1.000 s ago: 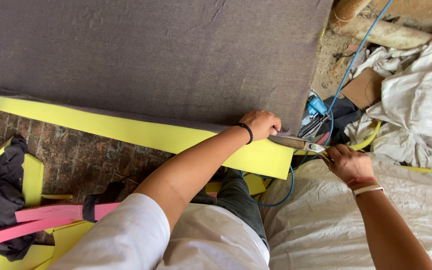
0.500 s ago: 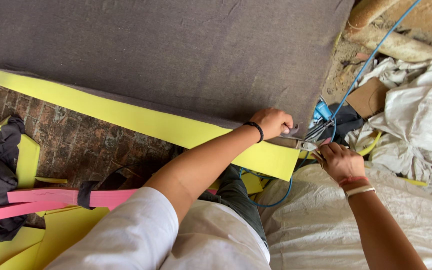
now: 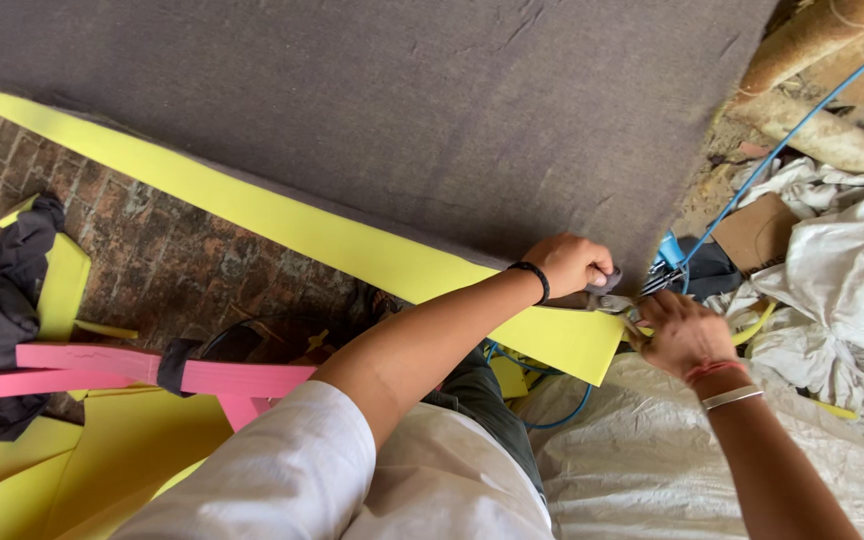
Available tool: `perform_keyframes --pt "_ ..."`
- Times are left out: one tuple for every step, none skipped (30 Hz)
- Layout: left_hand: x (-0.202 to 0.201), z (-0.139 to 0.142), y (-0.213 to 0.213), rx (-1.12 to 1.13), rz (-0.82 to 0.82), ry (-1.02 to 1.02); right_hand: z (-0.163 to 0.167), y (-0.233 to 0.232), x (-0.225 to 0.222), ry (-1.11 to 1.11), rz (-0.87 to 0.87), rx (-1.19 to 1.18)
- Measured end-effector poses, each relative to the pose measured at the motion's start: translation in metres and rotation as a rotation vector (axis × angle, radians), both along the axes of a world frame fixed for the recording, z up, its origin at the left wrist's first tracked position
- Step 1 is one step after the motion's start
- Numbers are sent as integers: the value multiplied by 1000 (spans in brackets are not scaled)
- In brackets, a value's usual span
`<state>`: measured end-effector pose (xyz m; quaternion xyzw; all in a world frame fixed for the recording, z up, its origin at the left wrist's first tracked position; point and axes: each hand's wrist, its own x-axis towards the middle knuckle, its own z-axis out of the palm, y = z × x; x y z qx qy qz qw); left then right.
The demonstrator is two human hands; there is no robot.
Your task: The person spreads a large gray fabric over a yellow foam sheet on a work table and smooths it flat. They then use shears to trim off the excess fabric overhanging the foam edges, working around the panel, and finally handle the small trimmed fabric pieces by hand.
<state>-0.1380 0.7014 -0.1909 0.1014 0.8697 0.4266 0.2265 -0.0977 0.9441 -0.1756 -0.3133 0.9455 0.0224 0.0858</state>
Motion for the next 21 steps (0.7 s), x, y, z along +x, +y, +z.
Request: perform_keyframes --pt "1 0 -2 12 1 -5 2 3 0 -34 5 40" --pt "2 -1 -3 27 11 3 3 4 -1 -16 1 15" --pt "2 -1 -5 41 18 17 5 5 0 7 -5 -9" --pt "1 -2 -7 55 24 35 6 5 1 35 -14 -35" --pt "0 -2 -8 68 22 54 6 3 4 8 -43 -17" --pt "-2 -2 -9 82 20 71 6 1 8 -21 -74 2" --pt "-4 -3 -10 94 19 87 5 -2 12 -52 -103 18" --pt "-6 -3 -11 85 -8 84 3 -5 15 -44 -113 13" --pt "-8 -2 -12 75 -33 79 0 -8 18 -37 -121 7" --pt "-8 -2 -12 64 -57 75 -4 -11 20 -30 -128 0" --pt "-8 -1 -13 50 -55 58 -7 -12 22 3 -111 -20" --pt "-8 0 -13 37 -53 43 -11 -12 22 39 -95 -40" --pt "-7 0 -12 24 -51 30 -15 -12 22 75 -79 -59" --pt "-5 0 -11 34 -28 46 -17 -11 23 73 -81 -65" --pt "-4 1 -9 46 -3 60 -18 -10 23 70 -82 -69" --pt "-2 2 -7 59 24 73 -18 -9 24 65 -80 -71" --pt "0 3 -4 55 38 74 -18 -9 24 86 -69 -84" --pt "1 4 -2 46 52 77 -19 -11 25 108 -57 -103" --pt "1 5 -1 34 65 81 -18 -14 26 131 -47 -124" --pt "2 6 0 34 81 75 -16 -20 26 150 -32 -127" --pt "3 6 2 36 97 69 -14 -27 27 170 -16 -129"
